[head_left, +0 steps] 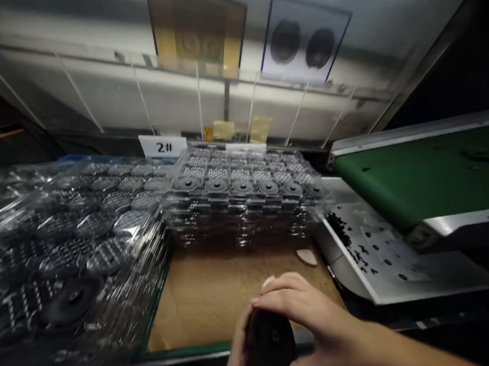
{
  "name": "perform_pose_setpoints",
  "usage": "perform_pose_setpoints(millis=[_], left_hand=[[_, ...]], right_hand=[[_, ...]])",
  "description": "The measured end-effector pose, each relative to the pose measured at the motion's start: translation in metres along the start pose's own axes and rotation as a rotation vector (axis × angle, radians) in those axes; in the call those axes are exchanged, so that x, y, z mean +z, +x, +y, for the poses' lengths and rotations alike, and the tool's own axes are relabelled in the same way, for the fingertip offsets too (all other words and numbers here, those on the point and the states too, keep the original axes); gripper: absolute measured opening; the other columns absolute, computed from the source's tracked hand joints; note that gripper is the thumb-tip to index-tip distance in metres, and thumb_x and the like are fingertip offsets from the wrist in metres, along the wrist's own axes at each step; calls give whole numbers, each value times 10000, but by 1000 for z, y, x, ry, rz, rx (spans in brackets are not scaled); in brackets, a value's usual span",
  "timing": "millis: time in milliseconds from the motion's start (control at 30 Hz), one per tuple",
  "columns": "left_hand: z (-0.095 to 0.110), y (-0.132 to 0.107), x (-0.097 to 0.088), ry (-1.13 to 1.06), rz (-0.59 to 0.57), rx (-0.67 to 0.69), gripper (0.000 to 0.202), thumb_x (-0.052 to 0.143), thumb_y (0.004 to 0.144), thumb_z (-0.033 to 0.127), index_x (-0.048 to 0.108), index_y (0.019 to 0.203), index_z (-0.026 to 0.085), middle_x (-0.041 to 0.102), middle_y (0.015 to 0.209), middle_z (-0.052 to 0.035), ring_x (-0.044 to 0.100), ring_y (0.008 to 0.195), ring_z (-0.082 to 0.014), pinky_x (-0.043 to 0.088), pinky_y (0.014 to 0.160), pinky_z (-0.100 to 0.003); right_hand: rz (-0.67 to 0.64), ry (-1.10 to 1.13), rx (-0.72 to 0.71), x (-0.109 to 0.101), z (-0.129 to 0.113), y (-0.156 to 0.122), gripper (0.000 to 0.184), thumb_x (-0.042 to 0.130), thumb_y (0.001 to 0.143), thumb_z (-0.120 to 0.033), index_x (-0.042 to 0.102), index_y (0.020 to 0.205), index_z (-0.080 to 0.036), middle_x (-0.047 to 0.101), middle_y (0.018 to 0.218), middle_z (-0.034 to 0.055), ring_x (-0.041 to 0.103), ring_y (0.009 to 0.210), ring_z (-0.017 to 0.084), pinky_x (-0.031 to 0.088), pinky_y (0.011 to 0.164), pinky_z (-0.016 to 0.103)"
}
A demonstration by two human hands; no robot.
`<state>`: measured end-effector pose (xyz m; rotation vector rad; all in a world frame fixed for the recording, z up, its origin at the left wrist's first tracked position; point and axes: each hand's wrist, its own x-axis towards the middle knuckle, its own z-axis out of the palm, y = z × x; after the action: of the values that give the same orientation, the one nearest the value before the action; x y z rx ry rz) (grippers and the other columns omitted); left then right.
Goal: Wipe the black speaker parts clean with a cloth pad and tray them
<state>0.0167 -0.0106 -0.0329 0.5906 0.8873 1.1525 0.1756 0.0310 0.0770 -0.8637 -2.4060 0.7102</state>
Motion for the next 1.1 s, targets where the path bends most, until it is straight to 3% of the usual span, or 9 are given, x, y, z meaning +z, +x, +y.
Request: perform_pose_setpoints(millis=[133,200,267,400,500,567,700,900,1100], left_hand=[[-18,-8,-17,-52,48,-170,789,854,354,523,651,1062,239,662,1152,-131,535,1165,-351,432,981,-399],[-22,-11,-27,-80,24,-260,805,849,369,529,643,1084,223,654,1153,-147,533,1162,-362,425,981,-426],[-21,-12,-33,-113,7,-348,758,852,451,472,617,1128,226,634,1183,-149,534,1163,-352,420,979,-429],[-6,-5,-32,-232,-1,-434,697,803,609,385,514,1237,294,601,1235,-124,577,1114,-315,458,922,-414],[7,5,-28,-333,-6,-385,597,736,707,366,483,1246,322,582,1265,-110,588,1105,-304,460,925,-414],[13,11,-28,-382,-7,-326,529,703,749,344,495,1234,315,562,1292,-101,561,1147,-302,445,956,-405],[19,19,-29,-455,-20,-246,491,721,731,329,540,1187,312,582,1264,-64,567,1142,-286,474,936,-365],[25,28,-23,-437,52,-265,549,778,646,334,550,1145,296,603,1235,-54,587,1114,-276,492,918,-361],[18,39,-19,-373,142,-317,630,769,686,292,487,1241,197,614,1211,-122,551,1164,-278,477,930,-327]], right_hand=[[278,276,297,89,21,-38,701,744,687,-518,472,1278,-258,601,1152,90,561,1073,238,477,906,340],[345,353,437,116,21,-49,718,692,699,-594,476,1287,-244,591,1152,112,568,1060,257,509,861,351],[341,399,548,129,20,-54,746,639,719,-640,463,1309,-220,579,1167,133,566,1068,269,519,854,366],[214,233,513,119,38,-54,670,587,799,-586,430,1354,-246,544,1260,119,523,1153,265,458,965,395],[270,19,636,108,79,-54,457,416,938,-428,437,1352,-236,540,1199,125,619,941,210,523,840,359],[308,-53,742,108,111,-55,418,387,945,-352,469,1321,-191,521,1146,148,625,818,208,535,761,397],[331,-107,773,121,148,-61,316,478,893,-320,580,1142,-155,484,1188,168,574,968,279,488,826,476],[287,-70,673,130,128,-67,241,482,912,-296,608,1064,-158,655,933,108,603,836,245,466,788,411],[238,5,632,134,96,-81,226,506,904,-295,642,1054,-194,695,837,44,628,704,190,474,650,324]])
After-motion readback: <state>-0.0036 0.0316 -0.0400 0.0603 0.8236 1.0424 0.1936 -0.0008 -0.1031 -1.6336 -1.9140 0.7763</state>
